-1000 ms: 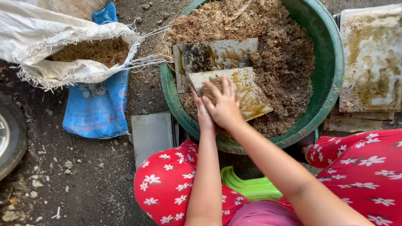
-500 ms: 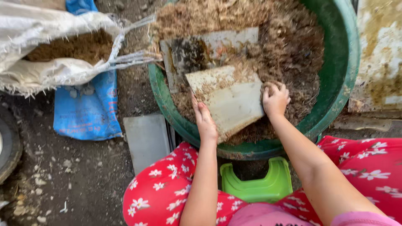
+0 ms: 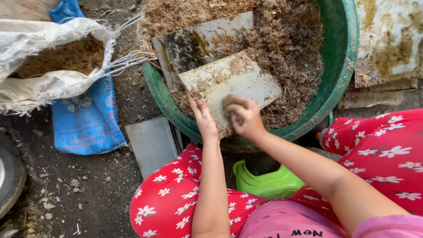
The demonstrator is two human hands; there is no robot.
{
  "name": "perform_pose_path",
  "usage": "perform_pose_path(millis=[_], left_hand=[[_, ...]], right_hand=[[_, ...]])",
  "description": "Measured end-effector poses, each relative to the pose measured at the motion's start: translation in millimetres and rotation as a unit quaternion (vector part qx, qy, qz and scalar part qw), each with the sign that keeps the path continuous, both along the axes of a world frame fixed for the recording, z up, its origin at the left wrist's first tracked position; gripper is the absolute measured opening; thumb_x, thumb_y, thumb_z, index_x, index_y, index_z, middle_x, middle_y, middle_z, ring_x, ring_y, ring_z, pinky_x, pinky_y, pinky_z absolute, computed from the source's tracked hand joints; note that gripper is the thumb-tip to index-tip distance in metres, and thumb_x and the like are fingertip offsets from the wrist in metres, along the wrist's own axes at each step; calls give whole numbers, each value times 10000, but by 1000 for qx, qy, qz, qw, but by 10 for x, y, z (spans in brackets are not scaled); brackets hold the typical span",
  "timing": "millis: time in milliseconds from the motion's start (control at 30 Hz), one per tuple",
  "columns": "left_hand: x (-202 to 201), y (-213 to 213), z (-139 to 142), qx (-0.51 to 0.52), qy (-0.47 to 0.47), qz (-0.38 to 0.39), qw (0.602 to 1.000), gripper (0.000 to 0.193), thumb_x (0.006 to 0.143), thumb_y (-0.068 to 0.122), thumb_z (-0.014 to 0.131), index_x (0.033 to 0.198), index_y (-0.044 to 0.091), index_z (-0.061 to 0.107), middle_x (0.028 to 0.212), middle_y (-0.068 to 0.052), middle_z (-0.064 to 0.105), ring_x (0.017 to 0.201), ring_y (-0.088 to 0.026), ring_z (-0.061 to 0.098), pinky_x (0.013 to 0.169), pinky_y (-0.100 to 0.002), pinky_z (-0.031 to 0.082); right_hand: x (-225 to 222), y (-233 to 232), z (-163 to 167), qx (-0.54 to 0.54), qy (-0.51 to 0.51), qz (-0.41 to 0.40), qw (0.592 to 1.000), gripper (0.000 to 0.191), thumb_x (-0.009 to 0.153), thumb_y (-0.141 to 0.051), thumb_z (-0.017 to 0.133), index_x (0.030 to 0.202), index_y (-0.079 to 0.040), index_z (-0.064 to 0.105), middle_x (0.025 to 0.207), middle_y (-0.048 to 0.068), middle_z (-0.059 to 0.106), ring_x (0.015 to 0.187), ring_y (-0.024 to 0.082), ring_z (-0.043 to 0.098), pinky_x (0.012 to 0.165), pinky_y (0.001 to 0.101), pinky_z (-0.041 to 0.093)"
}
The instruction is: The person sits on a small stool and scrubs rectangular tiles with a handful of fibrous material. They rub the material over the tile surfaces to remove dirt, then place the tiles aside and pick up new ones to continue the process.
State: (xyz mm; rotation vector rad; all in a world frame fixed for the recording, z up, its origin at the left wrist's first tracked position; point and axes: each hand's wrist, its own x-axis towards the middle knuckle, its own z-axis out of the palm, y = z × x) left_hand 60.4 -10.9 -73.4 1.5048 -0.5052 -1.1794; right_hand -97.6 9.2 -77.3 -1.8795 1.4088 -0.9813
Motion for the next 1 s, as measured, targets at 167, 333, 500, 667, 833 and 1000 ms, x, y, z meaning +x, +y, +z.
perform_pose_path(millis=[167, 333, 500, 667, 833, 1000], left_hand=[[-46, -92, 141, 80, -15, -2, 997, 711, 1033, 375, 425, 1633, 175, 99, 1679, -87, 273, 1491, -203, 367, 1085, -511, 319], [-110, 80, 119, -12, -126, -4, 992, 675, 1070, 287, 477, 1644, 71, 195, 1607, -156, 400, 1384, -230, 516, 1105, -311, 426], [253, 446, 196, -45, -183, -4, 982, 604, 1073, 226, 508, 1596, 15, 290, 1555, -168, 499, 1347, -224, 536, 1122, -336, 412], [447, 546, 246, 10, -280, -37, 959, 563, 1073, 234, 512, 1558, 0, 346, 1471, -199, 577, 1290, -237, 592, 1086, -345, 441], [261, 432, 299, 134, -441, -69, 885, 554, 1062, 290, 483, 1542, 34, 380, 1188, -258, 704, 1050, -376, 686, 864, -428, 526], [158, 392, 496, 203, -425, -79, 879, 557, 1045, 311, 468, 1541, 67, 398, 866, -222, 734, 792, -372, 715, 725, -451, 543]], right_hand=[[-627, -599, -347, 173, 116, -194, 958, 194, 955, -182, 677, 1128, -206, 759, 1270, 175, 603, 1233, 364, 461, 1019, 548, 398], [-402, -668, -103, 237, 121, -177, 947, 198, 964, -233, 654, 1141, -240, 743, 1397, 116, 551, 1297, 369, 433, 1108, 546, 338], [529, -196, 537, 33, 22, -20, 999, 410, 832, -216, 714, 1242, -226, 722, 1402, 159, 526, 1287, 402, 433, 1077, 563, 336], [711, -243, 687, 3, 25, -36, 999, 385, 857, -249, 727, 1242, -241, 725, 1403, 135, 555, 1272, 385, 470, 1056, 563, 362], [730, -395, 222, 7, 28, -18, 999, 375, 819, -210, 732, 1192, -234, 755, 1349, 91, 597, 1232, 345, 514, 1021, 541, 390], [432, -900, -478, 7, -37, -85, 996, 181, 976, -180, 691, 1134, -221, 769, 1315, 49, 678, 1270, 268, 578, 1103, 477, 463]])
